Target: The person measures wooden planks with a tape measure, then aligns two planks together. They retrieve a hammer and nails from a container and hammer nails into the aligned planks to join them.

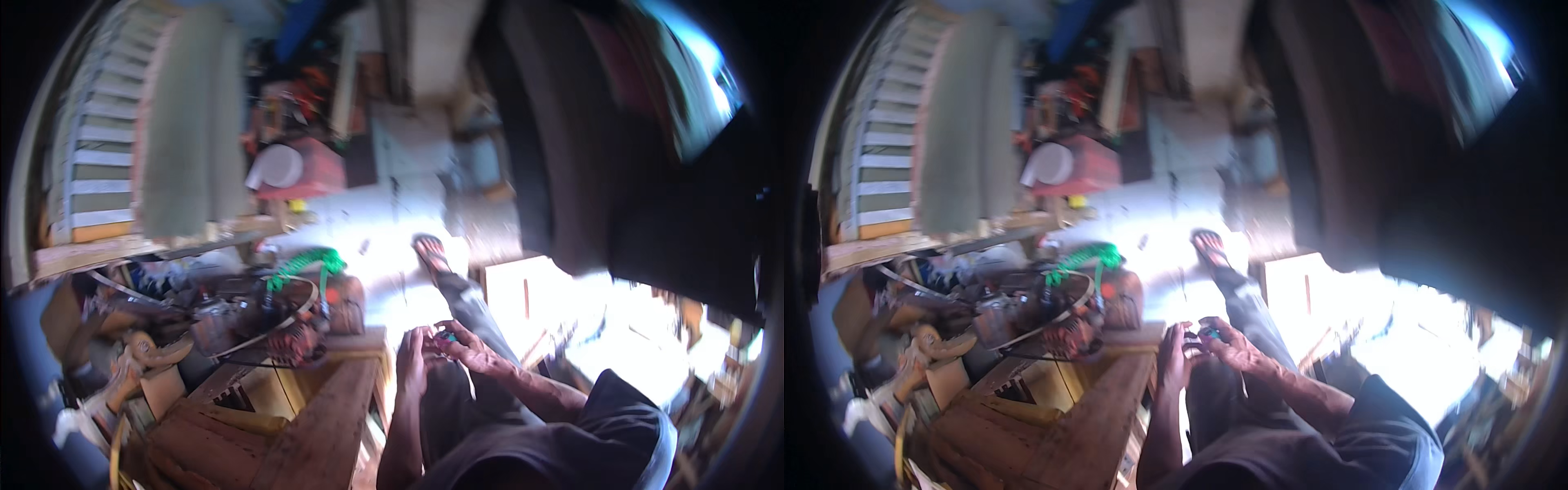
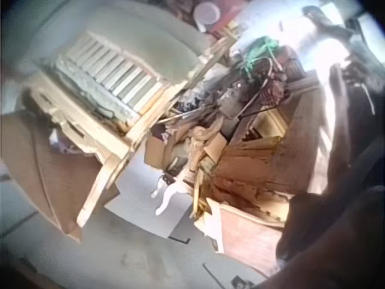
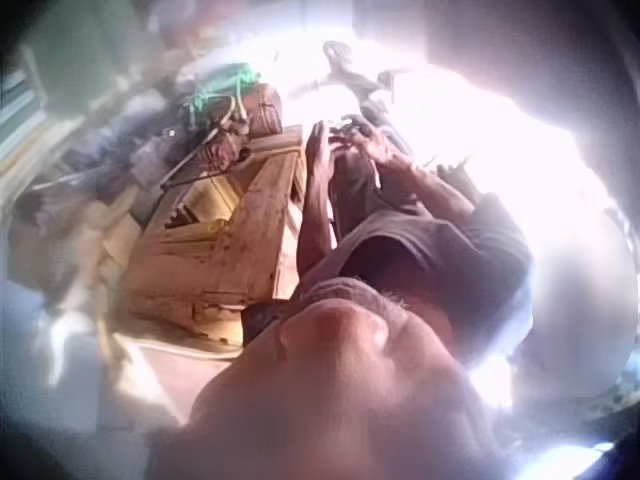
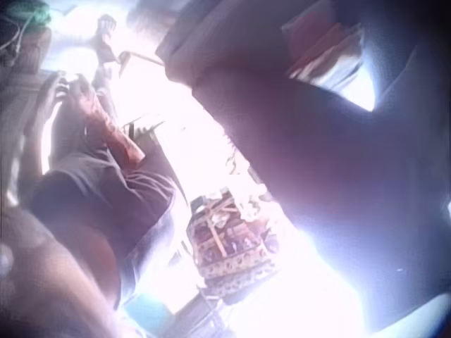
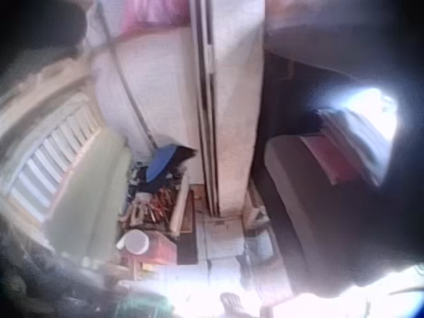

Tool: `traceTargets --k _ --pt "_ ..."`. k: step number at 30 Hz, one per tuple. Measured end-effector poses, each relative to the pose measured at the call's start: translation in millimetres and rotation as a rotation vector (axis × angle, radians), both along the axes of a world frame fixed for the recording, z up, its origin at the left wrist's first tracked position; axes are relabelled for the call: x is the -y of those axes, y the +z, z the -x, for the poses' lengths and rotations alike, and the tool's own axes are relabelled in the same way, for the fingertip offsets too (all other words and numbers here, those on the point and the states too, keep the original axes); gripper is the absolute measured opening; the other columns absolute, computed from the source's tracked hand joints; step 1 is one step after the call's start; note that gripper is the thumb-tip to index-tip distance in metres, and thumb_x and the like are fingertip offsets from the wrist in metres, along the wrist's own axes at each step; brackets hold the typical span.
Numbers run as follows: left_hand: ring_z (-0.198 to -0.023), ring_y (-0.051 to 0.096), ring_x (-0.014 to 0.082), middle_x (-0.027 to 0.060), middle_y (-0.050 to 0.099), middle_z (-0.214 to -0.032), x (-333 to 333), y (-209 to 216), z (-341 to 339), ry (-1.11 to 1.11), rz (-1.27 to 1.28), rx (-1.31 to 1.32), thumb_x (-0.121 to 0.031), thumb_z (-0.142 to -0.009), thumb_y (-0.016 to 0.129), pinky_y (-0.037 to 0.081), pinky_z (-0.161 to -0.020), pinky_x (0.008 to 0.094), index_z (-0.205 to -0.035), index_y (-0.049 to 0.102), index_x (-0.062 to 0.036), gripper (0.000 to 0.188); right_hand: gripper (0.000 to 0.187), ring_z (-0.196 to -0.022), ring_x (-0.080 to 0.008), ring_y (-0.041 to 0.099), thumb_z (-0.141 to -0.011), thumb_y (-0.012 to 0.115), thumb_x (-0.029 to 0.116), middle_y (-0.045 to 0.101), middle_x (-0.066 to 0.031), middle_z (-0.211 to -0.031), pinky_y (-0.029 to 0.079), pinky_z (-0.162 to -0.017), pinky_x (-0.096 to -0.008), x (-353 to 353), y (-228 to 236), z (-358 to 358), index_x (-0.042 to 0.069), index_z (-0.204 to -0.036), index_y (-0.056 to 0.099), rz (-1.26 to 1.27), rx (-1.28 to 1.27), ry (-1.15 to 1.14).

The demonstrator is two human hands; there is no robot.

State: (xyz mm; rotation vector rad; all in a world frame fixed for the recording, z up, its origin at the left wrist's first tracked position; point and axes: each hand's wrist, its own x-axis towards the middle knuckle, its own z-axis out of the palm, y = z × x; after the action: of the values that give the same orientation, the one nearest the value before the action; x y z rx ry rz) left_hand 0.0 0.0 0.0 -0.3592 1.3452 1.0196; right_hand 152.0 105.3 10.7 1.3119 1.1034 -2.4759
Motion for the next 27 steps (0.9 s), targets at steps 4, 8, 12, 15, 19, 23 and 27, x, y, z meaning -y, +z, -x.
traceTargets --k 4,8,12,15,19,23,27 --pt "-0.086 0.063 0.0106 0.0001 0.065 -0.098 52 -28 -77 -0.357 -0.223 -0.068 -0.038 -0.1 0.067 0.056 -0.074 0.0318 -0.11 0.065 -0.0096 0.03 0.064 -0.13 -0.0447 0.053 -0.095 0.056 0.023 0.05 -0.0303 -0.139 0.044 -0.108 -0.0468 89 14 -87 0.002 -0.15 0.029 -0.529 0.145 0.005" --pt "-0.074 0.059 0.0079 -0.0047 0.062 -0.088 83 -27 -135 -0.54 -0.175 0.043 -0.042 -0.096 0.072 0.052 -0.065 0.0275 -0.098 0.06 -0.0147 0.03 0.065 -0.127 -0.0481 0.055 -0.1 0.058 0.038 0.054 -0.0348 -0.132 0.046 -0.103 -0.051 134 27 -141 0.002 -0.148 0.031 -0.539 0.317 -0.084" --pt "-0.064 0.058 0.0077 -0.0053 0.059 -0.079 68 -3 -160 -0.641 -0.242 0.152 -0.037 -0.099 0.069 0.047 -0.056 0.0265 -0.098 0.059 -0.0169 0.022 0.054 -0.119 -0.0452 0.06 -0.101 0.057 0.033 0.059 -0.0301 -0.126 0.048 -0.1 -0.0508 156 40 -188 0.004 -0.143 0.04 -0.678 0.253 -0.219" --pt "-0.062 0.058 0.0084 -0.0028 0.058 -0.077 48 10 -173 -0.568 -0.264 0.221 -0.034 -0.1 0.069 0.046 -0.054 0.025 -0.096 0.06 -0.0138 0.022 0.043 -0.114 -0.0439 0.062 -0.097 0.058 0.026 0.062 -0.0264 -0.121 0.05 -0.098 -0.0494 186 25 -240 0.004 -0.134 0.051 -0.717 0.297 -0.141" --pt "-0.075 0.06 0.0098 -0.0006 0.06 -0.084 41 -22 -203 -0.761 -0.272 0.057 -0.037 -0.102 0.065 0.051 -0.066 0.0268 -0.1 0.06 -0.0131 0.025 0.028 -0.107 -0.0433 0.065 -0.094 0.059 0.022 0.068 -0.0211 -0.107 0.052 -0.093 -0.0482 194 23 -302 0.004 -0.115 0.064 -0.57 0.393 -0.036" --pt "-0.115 0.055 0.0182 0.0071 0.056 -0.127 72 -34 -303 -0.725 -0.386 0.059 -0.056 -0.1 0.057 0.044 -0.101 0.0367 -0.139 0.043 -0.0094 0.062 0.021 -0.076 -0.0212 0.071 -0.097 0.065 0.022 0.073 -0.0102 -0.09 0.057 -0.072 -0.0377 196 -2 -346 0.003 -0.106 0.066 -0.216 0.387 -0.49" --pt "-0.109 0.058 0.0209 0.0109 0.063 -0.116 106 -84 -375 -1.204 -0.374 -0.123 -0.049 -0.103 0.058 0.045 -0.095 0.0356 -0.134 0.054 -0.0071 0.052 0.028 -0.069 -0.0157 0.066 -0.095 0.068 0.03 0.071 -0.011 -0.079 0.053 -0.066 -0.0342 206 -62 -383 0.001 -0.093 0.069 -0.344 0.489 -0.662"
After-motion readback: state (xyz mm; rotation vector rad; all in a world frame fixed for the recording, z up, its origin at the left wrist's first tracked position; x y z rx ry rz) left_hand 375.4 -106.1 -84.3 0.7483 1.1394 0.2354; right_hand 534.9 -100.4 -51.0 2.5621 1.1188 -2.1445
